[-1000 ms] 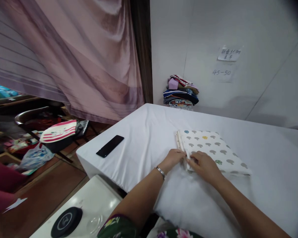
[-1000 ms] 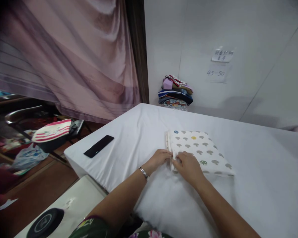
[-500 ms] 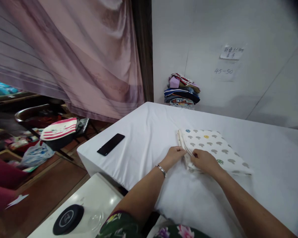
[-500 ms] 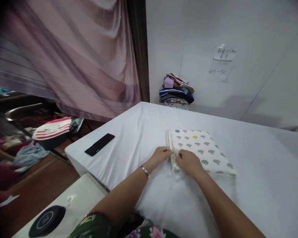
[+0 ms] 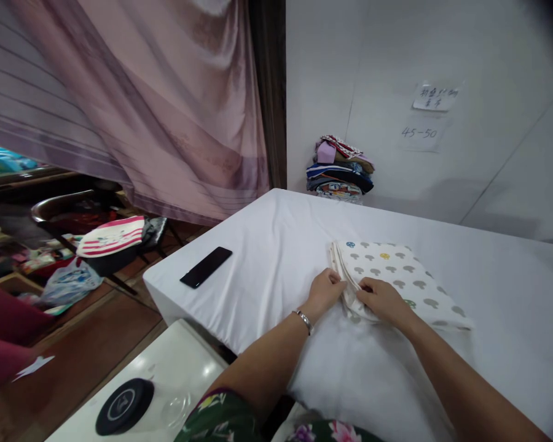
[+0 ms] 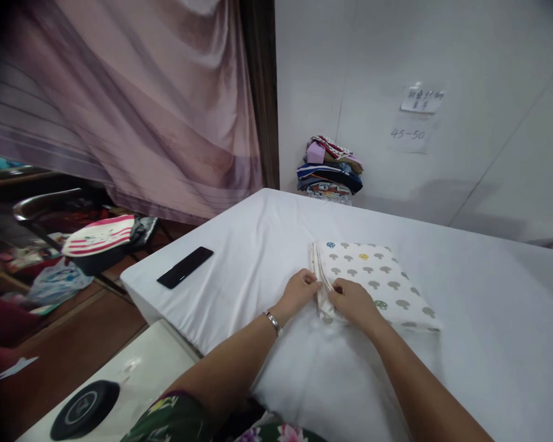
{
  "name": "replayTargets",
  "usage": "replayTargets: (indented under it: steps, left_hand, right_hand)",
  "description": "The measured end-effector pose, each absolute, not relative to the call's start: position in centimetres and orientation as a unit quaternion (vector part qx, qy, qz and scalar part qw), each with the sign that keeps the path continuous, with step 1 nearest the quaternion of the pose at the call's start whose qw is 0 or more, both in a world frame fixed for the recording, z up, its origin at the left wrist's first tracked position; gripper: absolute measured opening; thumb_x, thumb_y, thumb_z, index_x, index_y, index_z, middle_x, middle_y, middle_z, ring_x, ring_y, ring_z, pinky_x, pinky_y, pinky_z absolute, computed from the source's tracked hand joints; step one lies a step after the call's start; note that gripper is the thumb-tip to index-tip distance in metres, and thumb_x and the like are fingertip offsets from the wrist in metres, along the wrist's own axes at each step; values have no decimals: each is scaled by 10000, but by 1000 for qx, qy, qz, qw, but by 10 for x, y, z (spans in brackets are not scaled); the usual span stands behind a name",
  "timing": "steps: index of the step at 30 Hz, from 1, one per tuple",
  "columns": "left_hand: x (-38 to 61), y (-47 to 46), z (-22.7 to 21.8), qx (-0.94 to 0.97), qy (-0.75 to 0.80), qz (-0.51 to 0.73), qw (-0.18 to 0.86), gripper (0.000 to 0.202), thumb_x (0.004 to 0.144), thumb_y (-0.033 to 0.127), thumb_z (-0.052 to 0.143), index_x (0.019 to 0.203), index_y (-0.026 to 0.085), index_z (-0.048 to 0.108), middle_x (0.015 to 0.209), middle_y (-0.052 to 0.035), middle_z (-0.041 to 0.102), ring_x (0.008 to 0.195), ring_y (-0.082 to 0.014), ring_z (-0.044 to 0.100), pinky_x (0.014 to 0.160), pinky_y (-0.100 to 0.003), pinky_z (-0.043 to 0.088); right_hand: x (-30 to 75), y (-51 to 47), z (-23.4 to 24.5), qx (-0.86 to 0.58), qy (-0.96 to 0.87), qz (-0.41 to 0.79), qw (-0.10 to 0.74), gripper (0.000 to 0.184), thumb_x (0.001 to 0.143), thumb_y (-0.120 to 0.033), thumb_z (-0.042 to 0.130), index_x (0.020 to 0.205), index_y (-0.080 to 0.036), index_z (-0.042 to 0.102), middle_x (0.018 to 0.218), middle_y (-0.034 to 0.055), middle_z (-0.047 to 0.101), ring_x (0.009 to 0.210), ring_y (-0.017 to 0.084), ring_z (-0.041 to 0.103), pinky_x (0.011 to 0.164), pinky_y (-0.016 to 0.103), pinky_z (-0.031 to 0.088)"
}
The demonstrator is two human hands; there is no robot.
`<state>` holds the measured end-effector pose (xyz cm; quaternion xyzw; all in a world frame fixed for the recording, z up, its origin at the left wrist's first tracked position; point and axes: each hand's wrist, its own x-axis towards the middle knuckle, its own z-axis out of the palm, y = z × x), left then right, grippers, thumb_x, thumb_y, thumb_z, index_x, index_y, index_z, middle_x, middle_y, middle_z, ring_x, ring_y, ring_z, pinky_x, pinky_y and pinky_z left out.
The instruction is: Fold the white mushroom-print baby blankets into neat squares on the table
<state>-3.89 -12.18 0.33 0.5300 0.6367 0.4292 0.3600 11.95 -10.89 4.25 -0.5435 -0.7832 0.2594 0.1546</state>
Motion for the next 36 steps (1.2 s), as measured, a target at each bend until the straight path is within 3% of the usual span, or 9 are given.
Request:
replayTargets:
  steps: [12,16,19,22,30,36]
  left_hand:
    - [-38,-117,-7,535,605,435,397,118,687,187,561,798,161,591,697,15,595,624,-96,520,567,-194,384]
    - [-39,-119,-2,543,610,430,385,129,753,236,503,777,160,604,704,5,600,641,-103,513,581,-199,386]
    - [-39,-120,1,554,611,420,378,246,811,337,446,734,159,598,683,3,590,633,-108,498,584,-207,387]
    - [-40,-119,2,552,605,425,386,273,786,410,494,728,159,587,674,10,577,628,-108,491,585,-210,386]
    - [-39,-114,-3,514,603,427,435,83,668,231,565,647,160,528,591,43,491,554,-81,427,519,-194,331]
    - [-37,-115,-1,514,614,419,429,107,672,252,562,645,169,501,586,48,469,546,-79,406,500,-199,298]
  right_hand:
    - [107,-118,39,-494,-834,191,155,181,772,-272,417,613,-210,354,559,-38,466,534,123,422,511,245,242]
    - [108,-119,40,-479,-844,197,143,136,785,-311,436,687,-218,420,620,-35,521,564,131,455,529,249,267]
    - [110,-120,41,-474,-840,221,146,139,797,-363,447,768,-230,472,650,-35,538,573,138,469,538,253,297]
    - [112,-122,40,-448,-849,236,155,159,812,-369,433,807,-234,518,726,-15,559,619,148,496,565,262,333]
    - [120,-116,42,-406,-840,312,180,236,824,-323,400,714,-232,588,688,4,575,651,163,521,586,265,389]
    - [113,-67,60,-486,-792,304,211,186,776,-287,441,729,-211,605,618,-6,581,600,152,514,579,257,382]
